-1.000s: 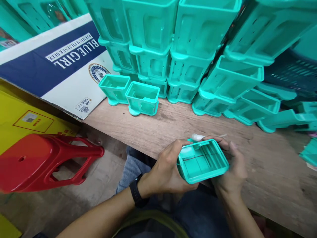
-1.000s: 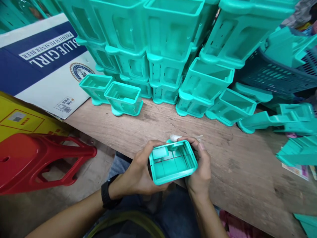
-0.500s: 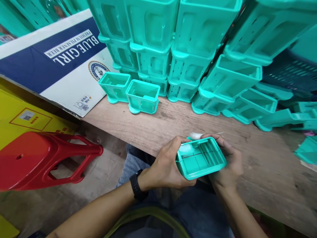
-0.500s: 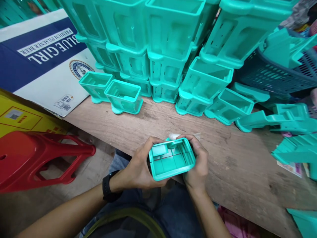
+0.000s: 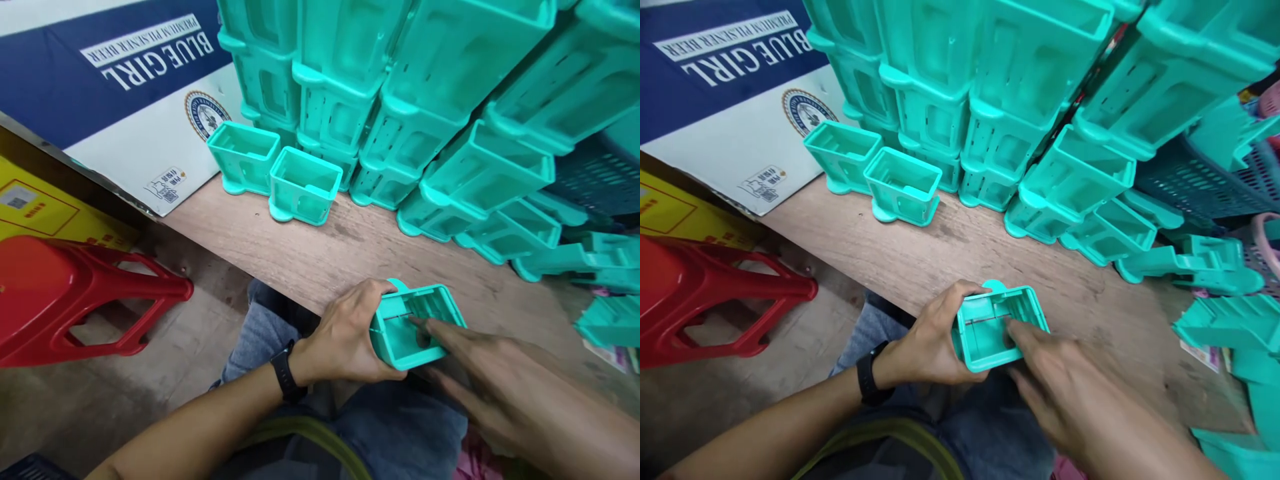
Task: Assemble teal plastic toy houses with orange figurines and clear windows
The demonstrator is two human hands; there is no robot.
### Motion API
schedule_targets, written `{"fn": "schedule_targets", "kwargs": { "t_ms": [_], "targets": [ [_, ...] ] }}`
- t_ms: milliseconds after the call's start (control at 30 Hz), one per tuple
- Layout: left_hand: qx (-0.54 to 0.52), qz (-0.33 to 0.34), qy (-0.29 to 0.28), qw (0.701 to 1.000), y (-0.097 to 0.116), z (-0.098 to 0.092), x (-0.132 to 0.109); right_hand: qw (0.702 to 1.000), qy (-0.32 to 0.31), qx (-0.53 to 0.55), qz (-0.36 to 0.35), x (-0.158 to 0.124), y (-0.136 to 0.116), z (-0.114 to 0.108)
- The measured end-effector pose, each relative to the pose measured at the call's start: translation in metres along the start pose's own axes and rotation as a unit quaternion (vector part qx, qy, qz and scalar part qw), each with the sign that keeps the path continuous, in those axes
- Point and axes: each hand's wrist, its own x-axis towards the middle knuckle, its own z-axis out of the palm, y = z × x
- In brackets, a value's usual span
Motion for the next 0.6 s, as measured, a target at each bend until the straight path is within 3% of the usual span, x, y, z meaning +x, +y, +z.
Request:
{"fn": "schedule_targets", "kwargs": {
  "t_ms": [167, 300, 433, 600],
  "targets": [
    [-0.007, 0.029, -0.010, 0.999, -0.003, -0.001, 0.000, 0.984, -0.170, -0.007, -0.050, 0.031, 0.019, -0.003],
    [-0.020, 0.048, 0.008, 0.999, -0.001, 0.000, 0.002, 0.977, -0.207, 0.014, -0.040, 0.040, 0.022, -0.011],
    [-0.026, 0.043, 0.011, 0.999, 0.001, -0.001, 0.003, 0.985, -0.163, 0.036, -0.041, 0.036, 0.020, -0.004],
    [-0.036, 0.039, -0.048, 0.997, -0.002, -0.015, 0.002, 0.999, -0.012, 0.032, -0.036, 0.014, 0.004, 0.003]
  ]
}}
